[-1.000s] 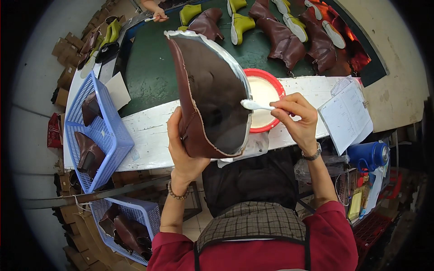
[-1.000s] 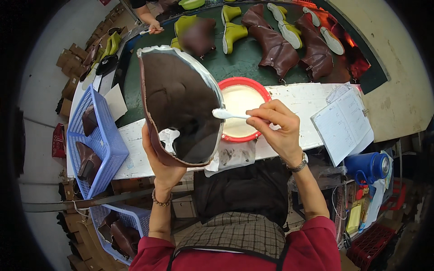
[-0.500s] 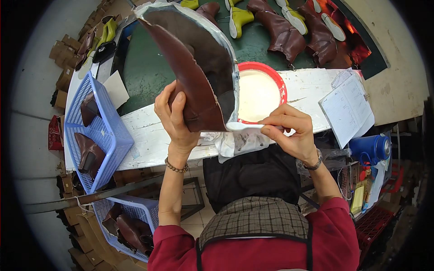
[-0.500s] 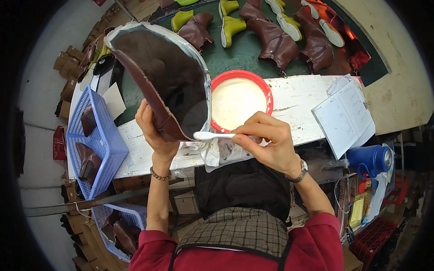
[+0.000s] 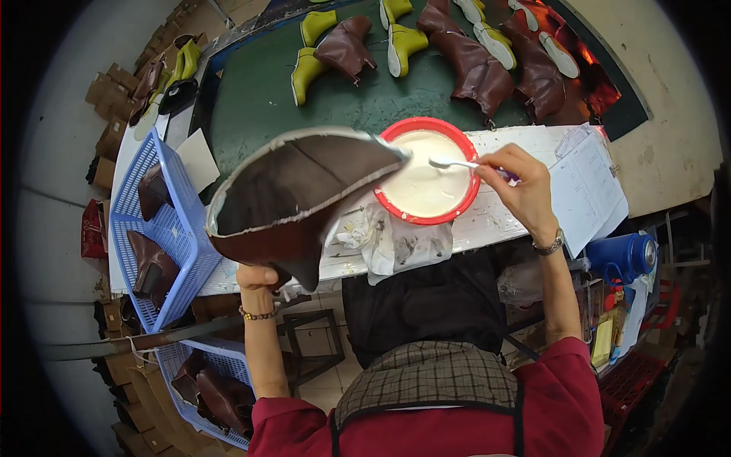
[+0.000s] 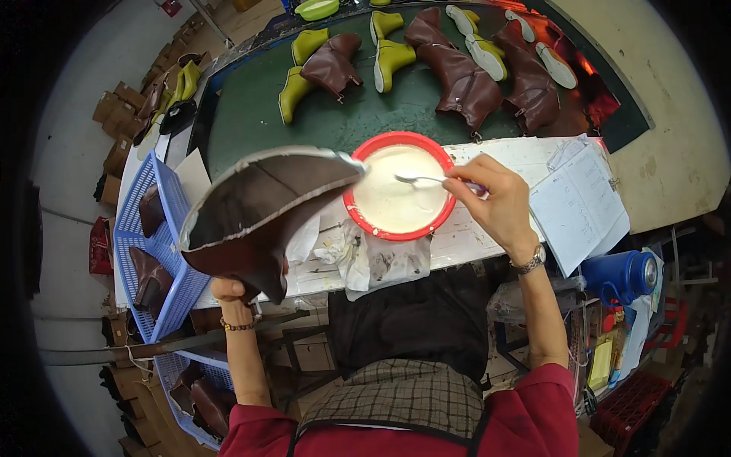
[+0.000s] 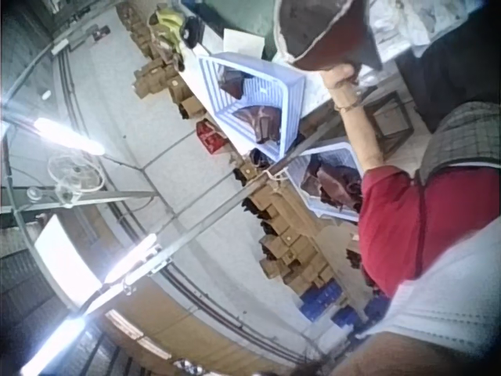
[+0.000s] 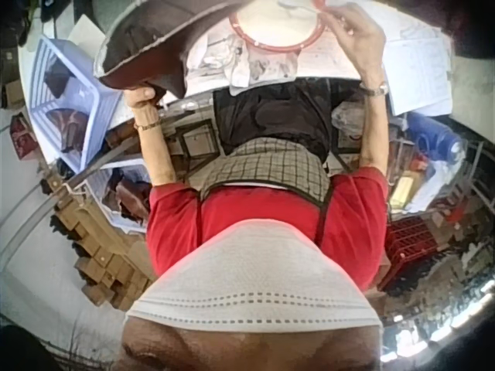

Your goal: The person repeatedly applies a white adhesive to the inner edges of brown leather boot uppers using a plastic spoon. They pick up each boot from a blue basket, coat the rim, and place it back into the basket. The process is repeated for multiple boots throughout the clip.

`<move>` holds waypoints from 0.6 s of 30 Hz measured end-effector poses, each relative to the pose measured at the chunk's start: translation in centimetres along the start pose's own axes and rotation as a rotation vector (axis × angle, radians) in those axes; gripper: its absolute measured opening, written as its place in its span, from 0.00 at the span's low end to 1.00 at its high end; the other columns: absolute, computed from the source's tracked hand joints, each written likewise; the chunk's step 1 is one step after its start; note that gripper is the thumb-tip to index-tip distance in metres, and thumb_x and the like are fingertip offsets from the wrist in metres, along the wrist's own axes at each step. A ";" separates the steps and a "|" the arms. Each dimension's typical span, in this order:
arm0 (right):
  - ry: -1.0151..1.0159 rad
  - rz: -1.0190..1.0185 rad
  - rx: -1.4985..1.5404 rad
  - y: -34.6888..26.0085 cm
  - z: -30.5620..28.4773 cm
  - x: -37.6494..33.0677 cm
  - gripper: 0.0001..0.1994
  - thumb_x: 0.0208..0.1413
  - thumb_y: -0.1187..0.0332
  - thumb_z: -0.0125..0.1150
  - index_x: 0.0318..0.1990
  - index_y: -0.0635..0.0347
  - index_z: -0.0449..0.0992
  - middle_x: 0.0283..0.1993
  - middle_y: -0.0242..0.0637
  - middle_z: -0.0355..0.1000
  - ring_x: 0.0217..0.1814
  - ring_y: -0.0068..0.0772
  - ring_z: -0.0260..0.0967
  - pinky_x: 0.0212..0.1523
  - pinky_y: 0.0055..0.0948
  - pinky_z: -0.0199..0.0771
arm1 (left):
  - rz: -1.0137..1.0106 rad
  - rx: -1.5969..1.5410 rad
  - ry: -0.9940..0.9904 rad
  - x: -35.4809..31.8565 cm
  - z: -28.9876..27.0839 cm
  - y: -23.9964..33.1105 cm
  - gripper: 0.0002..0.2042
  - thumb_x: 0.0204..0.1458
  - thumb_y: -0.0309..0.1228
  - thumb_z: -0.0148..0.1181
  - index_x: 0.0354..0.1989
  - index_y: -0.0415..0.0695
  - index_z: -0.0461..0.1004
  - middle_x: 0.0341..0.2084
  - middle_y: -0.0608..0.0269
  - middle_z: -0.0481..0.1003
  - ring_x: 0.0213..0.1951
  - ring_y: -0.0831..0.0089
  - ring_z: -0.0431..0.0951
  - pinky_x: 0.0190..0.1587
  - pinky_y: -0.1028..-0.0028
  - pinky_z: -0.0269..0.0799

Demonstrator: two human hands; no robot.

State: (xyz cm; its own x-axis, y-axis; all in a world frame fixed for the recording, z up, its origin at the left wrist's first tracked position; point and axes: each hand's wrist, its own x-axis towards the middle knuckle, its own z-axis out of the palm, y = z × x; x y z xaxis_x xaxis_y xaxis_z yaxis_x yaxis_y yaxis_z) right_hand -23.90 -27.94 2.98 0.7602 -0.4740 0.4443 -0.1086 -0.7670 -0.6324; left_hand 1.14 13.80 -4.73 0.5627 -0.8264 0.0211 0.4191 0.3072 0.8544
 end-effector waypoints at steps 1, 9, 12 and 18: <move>0.034 -0.055 0.131 -0.4 0.4 0.7 0.07 0.52 0.67 0.74 0.37 0.55 0.86 0.33 0.30 0.77 0.29 0.28 0.74 0.28 0.24 0.71 | 0.005 -0.055 -0.008 -0.1 0.1 -0.5 0.44 0.31 0.17 0.74 0.66 0.32 0.65 0.59 0.47 0.73 0.64 0.57 0.70 0.68 0.59 0.62; -0.029 -0.172 0.277 -2.0 1.2 3.0 0.06 0.52 0.70 0.73 0.38 0.58 0.86 0.32 0.30 0.78 0.30 0.25 0.71 0.36 0.27 0.61 | 0.037 -0.232 -0.034 0.0 0.6 -1.4 0.45 0.31 0.17 0.74 0.66 0.32 0.64 0.60 0.46 0.72 0.65 0.55 0.69 0.69 0.57 0.61; -0.036 -0.223 0.242 -1.9 1.5 2.9 0.05 0.54 0.68 0.72 0.37 0.57 0.86 0.32 0.28 0.78 0.30 0.24 0.71 0.38 0.27 0.60 | 0.010 -0.266 -0.061 -0.1 0.9 -1.7 0.45 0.31 0.17 0.74 0.66 0.32 0.64 0.61 0.46 0.72 0.65 0.54 0.69 0.69 0.56 0.60; -0.125 -0.368 0.188 -3.5 1.8 5.8 0.06 0.53 0.70 0.73 0.39 0.56 0.87 0.34 0.29 0.79 0.36 0.22 0.72 0.45 0.28 0.61 | -0.092 -0.353 -0.158 0.9 2.2 -3.1 0.45 0.30 0.17 0.74 0.67 0.32 0.64 0.62 0.45 0.71 0.66 0.53 0.68 0.70 0.55 0.59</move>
State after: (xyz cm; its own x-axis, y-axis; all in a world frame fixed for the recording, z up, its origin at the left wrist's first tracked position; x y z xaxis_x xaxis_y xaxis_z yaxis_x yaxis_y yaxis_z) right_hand -17.95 -27.24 6.69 0.7995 -0.1181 0.5890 0.2945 -0.7775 -0.5556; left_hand -1.20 11.13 -6.20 0.4067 -0.9118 0.0558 0.6972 0.3493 0.6260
